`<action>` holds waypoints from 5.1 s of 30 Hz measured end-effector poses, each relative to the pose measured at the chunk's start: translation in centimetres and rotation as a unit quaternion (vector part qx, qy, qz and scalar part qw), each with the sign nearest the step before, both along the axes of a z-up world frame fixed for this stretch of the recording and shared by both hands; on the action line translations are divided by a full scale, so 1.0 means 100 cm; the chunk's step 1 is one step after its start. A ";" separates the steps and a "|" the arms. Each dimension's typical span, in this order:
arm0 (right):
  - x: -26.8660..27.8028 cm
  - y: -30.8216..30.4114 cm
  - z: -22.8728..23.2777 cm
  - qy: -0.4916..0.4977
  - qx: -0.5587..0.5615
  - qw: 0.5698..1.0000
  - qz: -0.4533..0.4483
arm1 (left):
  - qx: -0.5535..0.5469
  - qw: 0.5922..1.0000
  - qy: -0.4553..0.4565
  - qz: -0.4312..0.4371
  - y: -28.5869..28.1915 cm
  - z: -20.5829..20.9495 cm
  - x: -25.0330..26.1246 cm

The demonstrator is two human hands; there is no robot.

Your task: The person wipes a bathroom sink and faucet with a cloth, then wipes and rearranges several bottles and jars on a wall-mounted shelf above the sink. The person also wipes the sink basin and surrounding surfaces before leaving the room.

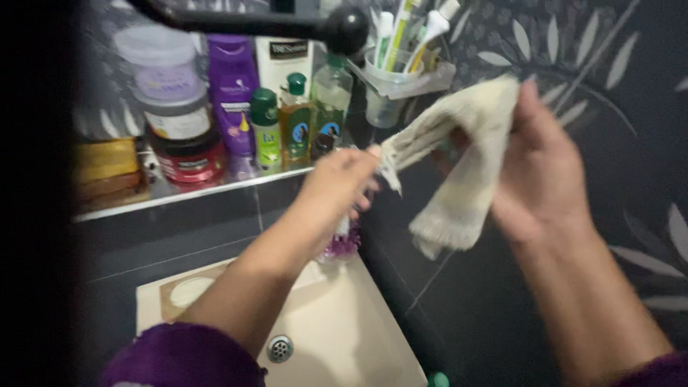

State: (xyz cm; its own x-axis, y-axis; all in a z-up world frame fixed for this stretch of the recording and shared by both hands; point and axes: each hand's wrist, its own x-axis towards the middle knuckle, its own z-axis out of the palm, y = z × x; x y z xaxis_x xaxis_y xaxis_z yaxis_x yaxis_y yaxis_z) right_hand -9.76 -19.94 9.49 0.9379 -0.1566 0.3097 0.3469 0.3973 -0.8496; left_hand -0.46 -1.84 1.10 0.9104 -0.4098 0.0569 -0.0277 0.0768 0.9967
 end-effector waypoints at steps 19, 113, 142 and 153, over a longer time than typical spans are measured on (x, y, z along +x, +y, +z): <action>0.101 0.010 0.066 -0.041 -0.735 0.621 -0.270 | -0.048 0.994 -0.024 0.093 -0.039 0.050 0.056; 0.150 0.009 0.124 -0.027 -0.755 0.598 -0.267 | -0.182 0.978 0.096 -0.028 0.000 0.049 0.017; 0.142 0.012 0.102 -0.139 -0.812 0.485 -0.292 | -0.179 0.978 0.102 -0.028 -0.002 0.043 0.012; 0.116 0.011 0.107 -0.152 -0.824 0.450 -0.310 | -0.210 0.973 0.096 -0.029 0.012 0.040 0.018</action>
State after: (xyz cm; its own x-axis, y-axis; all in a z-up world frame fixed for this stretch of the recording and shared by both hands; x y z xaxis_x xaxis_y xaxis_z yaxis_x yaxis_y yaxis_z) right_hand 1.88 -18.84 20.14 0.7475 0.3171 0.5837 0.1562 -0.9380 0.3095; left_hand 1.35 -0.65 5.09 0.8965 -0.4388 0.0608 0.1734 0.4738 0.8634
